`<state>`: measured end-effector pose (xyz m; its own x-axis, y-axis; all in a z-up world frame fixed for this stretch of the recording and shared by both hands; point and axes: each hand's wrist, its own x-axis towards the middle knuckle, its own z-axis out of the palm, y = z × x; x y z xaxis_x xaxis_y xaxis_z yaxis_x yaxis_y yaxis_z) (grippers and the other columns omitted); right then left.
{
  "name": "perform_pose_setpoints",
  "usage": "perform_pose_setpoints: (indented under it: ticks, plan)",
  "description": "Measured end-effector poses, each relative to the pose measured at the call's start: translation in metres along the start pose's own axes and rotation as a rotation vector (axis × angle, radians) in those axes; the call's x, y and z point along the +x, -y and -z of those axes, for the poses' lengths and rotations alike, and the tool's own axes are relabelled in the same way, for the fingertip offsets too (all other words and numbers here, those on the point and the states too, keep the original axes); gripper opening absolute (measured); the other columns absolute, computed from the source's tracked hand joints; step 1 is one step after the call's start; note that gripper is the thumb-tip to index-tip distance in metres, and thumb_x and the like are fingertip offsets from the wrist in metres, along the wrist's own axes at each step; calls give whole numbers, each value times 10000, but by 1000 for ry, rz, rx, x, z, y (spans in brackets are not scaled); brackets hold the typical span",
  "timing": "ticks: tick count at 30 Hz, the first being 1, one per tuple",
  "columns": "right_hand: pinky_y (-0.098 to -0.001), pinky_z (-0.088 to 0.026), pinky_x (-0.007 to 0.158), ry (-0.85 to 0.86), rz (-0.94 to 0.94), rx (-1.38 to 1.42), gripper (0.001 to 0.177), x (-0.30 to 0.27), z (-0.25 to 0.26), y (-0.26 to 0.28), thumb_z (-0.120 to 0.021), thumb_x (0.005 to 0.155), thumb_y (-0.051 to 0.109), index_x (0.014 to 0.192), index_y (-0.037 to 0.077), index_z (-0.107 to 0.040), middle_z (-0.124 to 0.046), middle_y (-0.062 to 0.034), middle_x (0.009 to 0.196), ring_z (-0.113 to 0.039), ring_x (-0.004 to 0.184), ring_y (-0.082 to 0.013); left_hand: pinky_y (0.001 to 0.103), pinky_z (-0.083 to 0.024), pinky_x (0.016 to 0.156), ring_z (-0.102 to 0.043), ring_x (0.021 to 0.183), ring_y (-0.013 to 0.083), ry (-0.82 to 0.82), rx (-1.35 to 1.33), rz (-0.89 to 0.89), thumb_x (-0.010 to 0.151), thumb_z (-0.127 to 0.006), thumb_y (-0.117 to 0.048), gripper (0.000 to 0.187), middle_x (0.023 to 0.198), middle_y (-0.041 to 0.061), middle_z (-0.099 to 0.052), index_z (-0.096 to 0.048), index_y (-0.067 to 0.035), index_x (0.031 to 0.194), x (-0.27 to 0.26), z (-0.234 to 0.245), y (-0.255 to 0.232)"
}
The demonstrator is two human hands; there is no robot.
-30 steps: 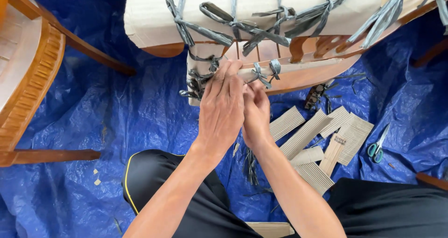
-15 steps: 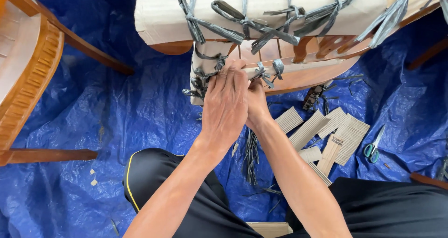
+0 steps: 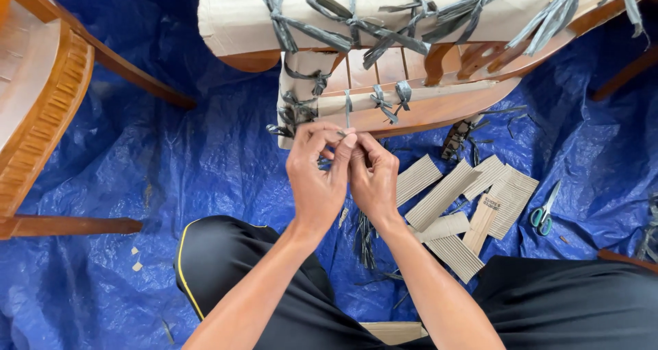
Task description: Protecting furniture parts with cardboard and plastic ties.
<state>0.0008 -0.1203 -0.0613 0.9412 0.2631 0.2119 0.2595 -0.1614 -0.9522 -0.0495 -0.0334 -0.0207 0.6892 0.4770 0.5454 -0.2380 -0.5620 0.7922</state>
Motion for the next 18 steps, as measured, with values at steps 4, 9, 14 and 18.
perform_pose_setpoints:
  ticks: [4,9,14,18]
  plan:
    - [-272,-496,583,48,120,-68,159,-6,7,9,-570,1000,32,1101,30,-692,-718,-124,813,-628,678,-87,291,-557,781,-649,910,152,-91,-212,213,957,-727,-125,134,1137,100,-629,-681,-1,934,-12,-15,7]
    - [-307,-511,617,106,232,-204,87,-1,27,6,-592,1021,20,1069,13,-664,-684,-146,814,-634,653,-209,280,-553,779,-668,817,123,-103,-249,391,951,-766,-168,181,929,78,-730,-724,8,934,-14,-27,23]
    - [-343,-507,622,114,434,-311,109,14,47,24,-620,1007,-1,1093,38,-674,-714,-113,907,-654,711,-266,266,-551,783,-667,803,81,-132,-339,412,939,-780,-181,215,862,48,-767,-740,30,932,-13,-31,33]
    - [-391,-531,825,74,788,-533,333,38,54,39,-664,933,-33,1251,66,-678,-679,-83,1142,-637,947,-277,241,-549,777,-653,815,52,-106,-433,438,951,-761,-162,194,889,35,-761,-742,30,973,-16,-28,38]
